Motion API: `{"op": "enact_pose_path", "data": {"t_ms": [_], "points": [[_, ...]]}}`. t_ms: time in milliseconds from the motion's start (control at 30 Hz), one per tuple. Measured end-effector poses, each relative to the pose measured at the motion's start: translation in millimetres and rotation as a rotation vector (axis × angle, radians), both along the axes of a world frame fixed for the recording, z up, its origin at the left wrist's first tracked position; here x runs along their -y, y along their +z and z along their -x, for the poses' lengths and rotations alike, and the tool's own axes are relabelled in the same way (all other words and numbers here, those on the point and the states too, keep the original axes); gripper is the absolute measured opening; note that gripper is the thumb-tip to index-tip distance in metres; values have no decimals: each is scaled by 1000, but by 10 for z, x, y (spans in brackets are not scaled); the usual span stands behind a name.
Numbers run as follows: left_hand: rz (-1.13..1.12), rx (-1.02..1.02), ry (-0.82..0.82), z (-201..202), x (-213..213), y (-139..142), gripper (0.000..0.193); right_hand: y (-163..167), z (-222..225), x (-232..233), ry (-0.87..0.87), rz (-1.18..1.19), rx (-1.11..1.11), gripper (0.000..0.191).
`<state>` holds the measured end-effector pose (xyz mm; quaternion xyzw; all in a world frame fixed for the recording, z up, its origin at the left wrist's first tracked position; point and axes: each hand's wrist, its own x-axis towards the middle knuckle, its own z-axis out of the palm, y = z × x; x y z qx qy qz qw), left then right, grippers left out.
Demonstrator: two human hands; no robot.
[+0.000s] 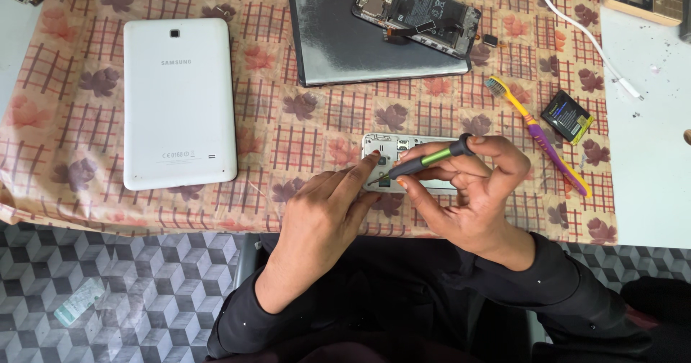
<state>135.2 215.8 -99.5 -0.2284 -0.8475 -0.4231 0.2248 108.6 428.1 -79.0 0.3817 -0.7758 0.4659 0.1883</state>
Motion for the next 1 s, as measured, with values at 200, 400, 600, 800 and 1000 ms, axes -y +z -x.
{"op": "enact_pose_path", "data": {"t_ms": [200, 400, 600, 800, 1000], "points": [[-2, 12, -15, 1, 3, 16, 44, -4, 6, 1, 13, -12, -14, 82], [35, -36, -23, -26, 25, -22, 25, 9, -15, 17, 9, -27, -15, 82], [55, -13, -6, -37, 35, -85, 18, -47, -2, 31, 2, -18, -23, 82], [53, 0, -2, -37, 26, -101, 16, -40, 9, -31, 67, 57, -64, 79], [42, 4, -3, -30, 37, -102, 17, -103, 14, -16, 79, 10, -135, 80]]}}
